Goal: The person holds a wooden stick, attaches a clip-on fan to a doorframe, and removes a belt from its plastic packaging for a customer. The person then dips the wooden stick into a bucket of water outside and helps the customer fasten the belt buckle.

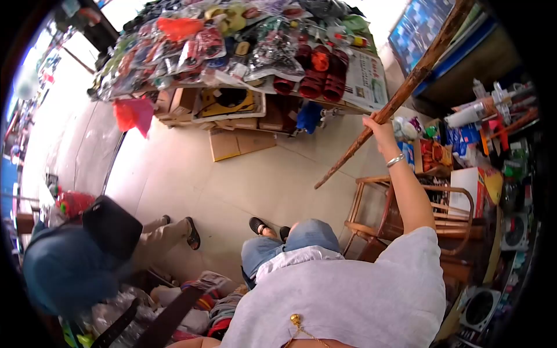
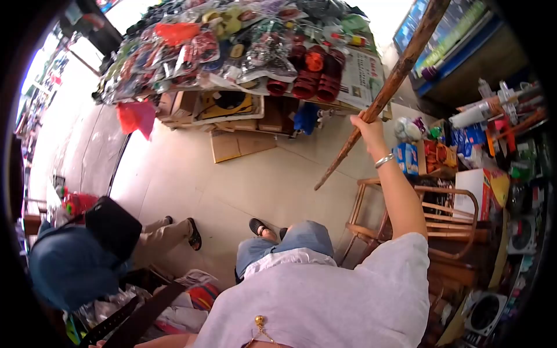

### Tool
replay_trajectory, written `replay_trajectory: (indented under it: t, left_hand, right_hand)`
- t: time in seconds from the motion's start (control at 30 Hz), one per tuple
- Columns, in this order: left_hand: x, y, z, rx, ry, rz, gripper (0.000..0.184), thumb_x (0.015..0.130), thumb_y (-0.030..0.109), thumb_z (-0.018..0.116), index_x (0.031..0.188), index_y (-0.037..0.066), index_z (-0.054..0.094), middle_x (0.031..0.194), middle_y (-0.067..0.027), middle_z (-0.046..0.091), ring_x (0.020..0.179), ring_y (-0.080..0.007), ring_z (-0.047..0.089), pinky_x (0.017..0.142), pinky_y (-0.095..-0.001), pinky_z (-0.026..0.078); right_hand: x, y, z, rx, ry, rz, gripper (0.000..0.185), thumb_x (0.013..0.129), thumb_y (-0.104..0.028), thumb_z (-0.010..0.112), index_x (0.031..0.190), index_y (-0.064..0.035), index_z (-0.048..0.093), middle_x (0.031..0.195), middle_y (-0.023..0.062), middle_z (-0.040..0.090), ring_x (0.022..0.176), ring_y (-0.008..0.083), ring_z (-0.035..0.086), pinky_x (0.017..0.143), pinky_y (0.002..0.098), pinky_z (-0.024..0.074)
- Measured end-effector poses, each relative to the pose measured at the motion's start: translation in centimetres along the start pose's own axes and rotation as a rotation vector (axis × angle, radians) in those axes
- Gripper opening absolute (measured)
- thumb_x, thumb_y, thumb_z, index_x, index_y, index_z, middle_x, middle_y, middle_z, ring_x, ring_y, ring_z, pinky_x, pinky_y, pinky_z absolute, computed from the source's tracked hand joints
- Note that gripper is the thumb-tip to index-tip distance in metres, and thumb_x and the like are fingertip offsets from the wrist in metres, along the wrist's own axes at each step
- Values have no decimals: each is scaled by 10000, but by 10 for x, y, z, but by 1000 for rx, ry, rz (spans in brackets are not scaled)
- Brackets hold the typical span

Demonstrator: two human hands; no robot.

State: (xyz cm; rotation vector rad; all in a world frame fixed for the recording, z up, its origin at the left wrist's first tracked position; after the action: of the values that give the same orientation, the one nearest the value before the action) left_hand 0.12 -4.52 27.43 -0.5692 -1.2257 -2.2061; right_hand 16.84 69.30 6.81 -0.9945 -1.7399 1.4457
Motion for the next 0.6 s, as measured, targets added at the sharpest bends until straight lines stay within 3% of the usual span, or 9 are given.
replay_trajectory:
  t: [0.17,0.4,0.53,0.6]
  left_hand:
    - [7,-82,74,-80,-35,-69,428,863,227,442,1185,-40,347,1110,-121,467,979,-238,483,797,-338,412]
    - [-25,-144,188,-45,26,-32,416,854,221,456,1170,-32,359,1076,-110,481,950,-227,491,773,-338,418]
    - [-44,-161,256,41,79,13,408,849,218,464,1161,-27,367,1056,-103,490,934,-221,497,760,-338,422]
    - [-53,-164,280,100,121,29,405,846,216,468,1157,-25,370,1046,-100,494,926,-218,499,753,-337,423]
  right_hand:
    - [59,24,-76,-30,172,34,168,682,-98,672,680,-70,506,664,-20,499,612,86,455,583,239,364]
    - [172,67,-185,-168,308,59,193,658,-132,696,679,-57,519,663,-28,503,610,87,461,563,244,372]
    - [220,97,-228,-180,265,77,188,662,-124,691,677,-51,518,650,-21,509,614,90,469,565,246,381]
    - [239,102,-230,-306,117,132,190,658,-111,694,681,-49,515,637,-15,509,614,92,477,572,245,391]
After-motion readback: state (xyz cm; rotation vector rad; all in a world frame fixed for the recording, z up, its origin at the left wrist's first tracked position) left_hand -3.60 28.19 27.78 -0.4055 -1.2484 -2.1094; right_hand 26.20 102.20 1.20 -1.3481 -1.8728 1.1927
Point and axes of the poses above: each hand's wrist, its own x-axis towards the middle knuckle, its own z-axis out of the palm, y = z × x, the point moved 8 cm from there along x, towards the middle knuckle
